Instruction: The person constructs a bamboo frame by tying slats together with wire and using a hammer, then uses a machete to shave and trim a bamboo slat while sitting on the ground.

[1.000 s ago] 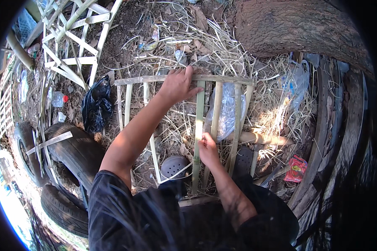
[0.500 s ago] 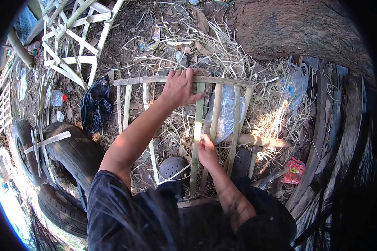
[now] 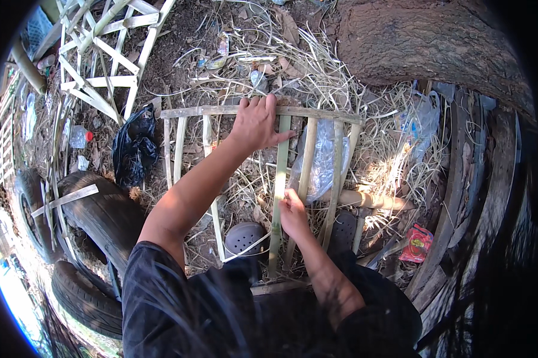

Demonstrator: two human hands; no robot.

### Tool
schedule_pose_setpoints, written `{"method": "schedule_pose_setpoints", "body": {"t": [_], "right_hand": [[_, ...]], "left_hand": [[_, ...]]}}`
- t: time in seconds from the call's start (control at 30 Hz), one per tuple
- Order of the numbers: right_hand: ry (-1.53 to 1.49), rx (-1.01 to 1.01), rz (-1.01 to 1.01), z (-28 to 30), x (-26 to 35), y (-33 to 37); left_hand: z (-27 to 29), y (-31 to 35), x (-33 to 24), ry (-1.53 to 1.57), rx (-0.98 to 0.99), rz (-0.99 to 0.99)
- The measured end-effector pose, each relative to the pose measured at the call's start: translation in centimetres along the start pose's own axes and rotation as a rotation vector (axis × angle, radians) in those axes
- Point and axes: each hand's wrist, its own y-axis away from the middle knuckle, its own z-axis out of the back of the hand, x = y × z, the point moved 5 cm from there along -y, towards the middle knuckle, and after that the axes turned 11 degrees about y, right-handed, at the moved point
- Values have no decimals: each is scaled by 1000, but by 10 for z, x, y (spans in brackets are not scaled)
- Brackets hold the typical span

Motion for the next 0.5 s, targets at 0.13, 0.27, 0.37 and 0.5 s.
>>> {"method": "schedule_pose_setpoints", "body": {"t": [0.13, 0.27, 0.37, 0.5], "right_hand": [[-9, 14, -10, 0, 6, 1], [13, 57, -30, -2, -6, -1], [14, 44, -12, 0, -4, -1], [35, 104, -8, 4, 3, 1]], "left_hand": [[0, 2, 2, -11, -12, -1], [1, 0, -1, 0, 18, 13], [1, 1, 0, -3, 29, 25], [1, 2, 2, -23, 7, 23]]}}
